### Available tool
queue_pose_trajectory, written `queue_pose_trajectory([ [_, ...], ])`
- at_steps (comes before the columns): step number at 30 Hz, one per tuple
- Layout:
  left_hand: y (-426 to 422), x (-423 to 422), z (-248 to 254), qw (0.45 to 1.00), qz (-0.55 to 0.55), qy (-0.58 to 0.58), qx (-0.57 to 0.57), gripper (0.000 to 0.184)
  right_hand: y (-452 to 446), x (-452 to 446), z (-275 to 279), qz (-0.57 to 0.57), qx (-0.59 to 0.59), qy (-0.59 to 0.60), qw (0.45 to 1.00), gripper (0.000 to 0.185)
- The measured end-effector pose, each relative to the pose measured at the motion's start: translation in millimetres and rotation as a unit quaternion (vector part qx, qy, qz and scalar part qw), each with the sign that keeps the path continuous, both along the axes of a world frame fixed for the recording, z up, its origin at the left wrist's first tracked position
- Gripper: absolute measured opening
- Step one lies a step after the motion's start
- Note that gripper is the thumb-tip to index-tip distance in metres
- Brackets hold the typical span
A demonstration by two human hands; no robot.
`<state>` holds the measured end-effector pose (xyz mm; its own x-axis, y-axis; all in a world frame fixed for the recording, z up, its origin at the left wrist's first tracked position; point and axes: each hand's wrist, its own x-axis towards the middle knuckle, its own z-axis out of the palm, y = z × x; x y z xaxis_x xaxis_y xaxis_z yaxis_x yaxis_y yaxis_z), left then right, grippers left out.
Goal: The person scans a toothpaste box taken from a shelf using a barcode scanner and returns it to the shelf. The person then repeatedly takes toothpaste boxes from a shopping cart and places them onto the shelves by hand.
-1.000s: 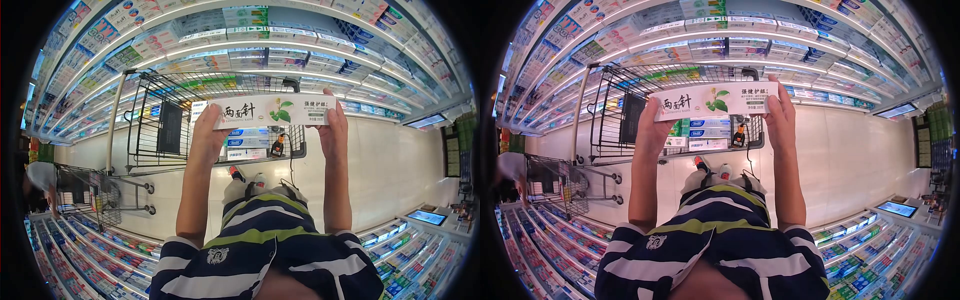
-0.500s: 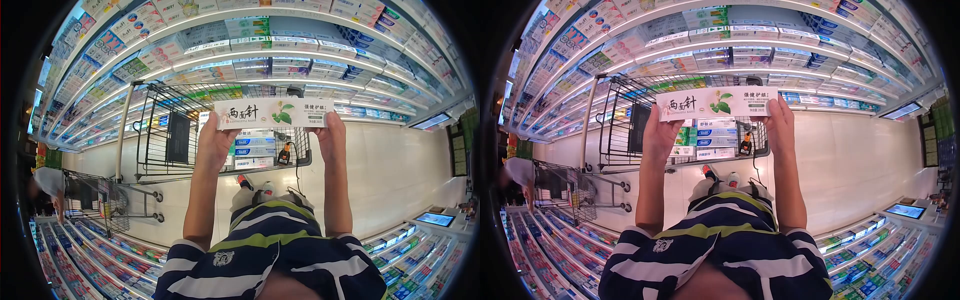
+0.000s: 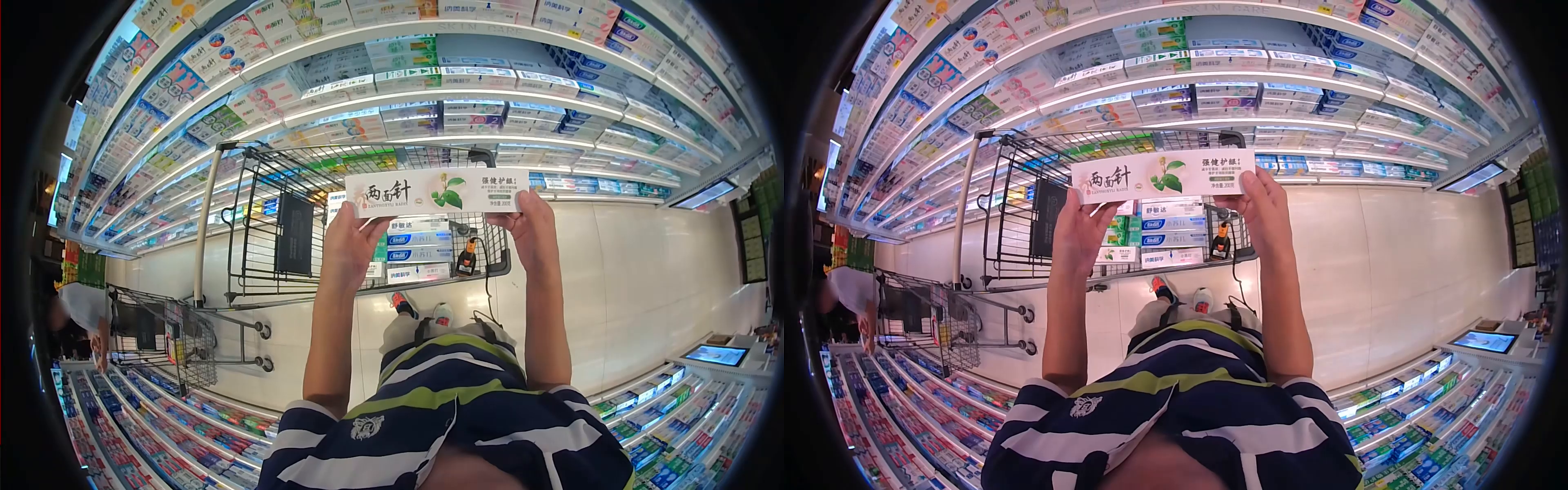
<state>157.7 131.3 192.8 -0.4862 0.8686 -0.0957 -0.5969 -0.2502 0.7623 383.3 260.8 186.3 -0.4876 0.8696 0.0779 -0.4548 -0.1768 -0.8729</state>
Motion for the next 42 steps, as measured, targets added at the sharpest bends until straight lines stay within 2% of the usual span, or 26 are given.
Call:
queue_pose_trajectory([
  [2,-5.5,-10.0,1.8,0.994,-0.093,0.034,-0.05,0.05,-1.7,-0.6,5.0,-0.01,-0.011,-0.041,0.999,0.038],
  [5,-9.3,-14.9,-1.2,0.992,-0.104,0.043,-0.061,0.049,7.0,12.1,-4.8,0.059,0.007,-0.074,0.995,0.037],
  [9,-12.5,-17.1,-0.4,0.991,-0.109,0.064,-0.042,0.048,4.8,15.5,-2.2,0.067,-0.006,-0.103,0.992,0.036],
  [11,-12.5,-18.2,-2.8,0.991,-0.135,0.0,-0.003,0.049,6.0,16.4,-5.8,0.083,-0.01,-0.071,0.994,0.043],
  [14,-13.6,-21.2,-5.1,0.985,-0.168,-0.036,0.009,0.051,4.3,17.1,-3.7,0.088,-0.013,-0.063,0.994,0.049],
  [20,-16.2,-17.8,2.8,0.984,-0.17,-0.042,0.035,0.056,0.9,18.1,-2.6,0.082,0.002,-0.067,0.994,0.056],
  [24,-12.0,-19.7,2.4,0.988,-0.147,-0.043,0.019,0.051,13.0,20.3,-7.7,0.123,-0.033,-0.054,0.99,0.062],
  [26,-11.9,-26.7,-4.2,0.987,-0.156,-0.013,0.017,0.045,9.1,16.1,3.8,0.094,0.013,-0.082,0.992,0.058],
  [29,-10.1,-26.0,-5.7,0.988,-0.146,0.041,-0.017,0.041,12.7,18.1,-3.6,0.108,-0.003,-0.064,0.992,0.04],
  [34,-8.1,-17.1,2.1,0.993,-0.105,0.044,-0.039,0.05,13.7,14.6,-6.9,0.114,0.024,-0.056,0.992,0.029],
  [36,-7.6,-16.8,-1.9,0.995,-0.082,0.05,-0.028,0.052,13.1,9.2,-5.4,0.079,0.023,-0.053,0.995,0.047],
  [37,-6.5,-18.6,-7.5,0.995,-0.082,0.049,-0.029,0.052,12.3,5.8,-5.3,0.08,0.022,-0.053,0.995,0.047],
  [39,-3.6,-22.7,-23.6,0.998,-0.062,-0.022,0.002,0.053,11.5,0.1,-5.2,0.046,0.027,-0.046,0.997,0.065],
  [40,-2.3,-23.6,-29.4,0.998,-0.062,-0.023,0.002,0.053,12.9,-1.4,-7.5,0.047,0.027,-0.046,0.997,0.065],
  [42,-0.7,-23.7,-35.8,0.993,-0.051,-0.108,-0.004,0.048,15.9,-6.7,-14.0,0.029,0.031,-0.05,0.998,0.073],
])
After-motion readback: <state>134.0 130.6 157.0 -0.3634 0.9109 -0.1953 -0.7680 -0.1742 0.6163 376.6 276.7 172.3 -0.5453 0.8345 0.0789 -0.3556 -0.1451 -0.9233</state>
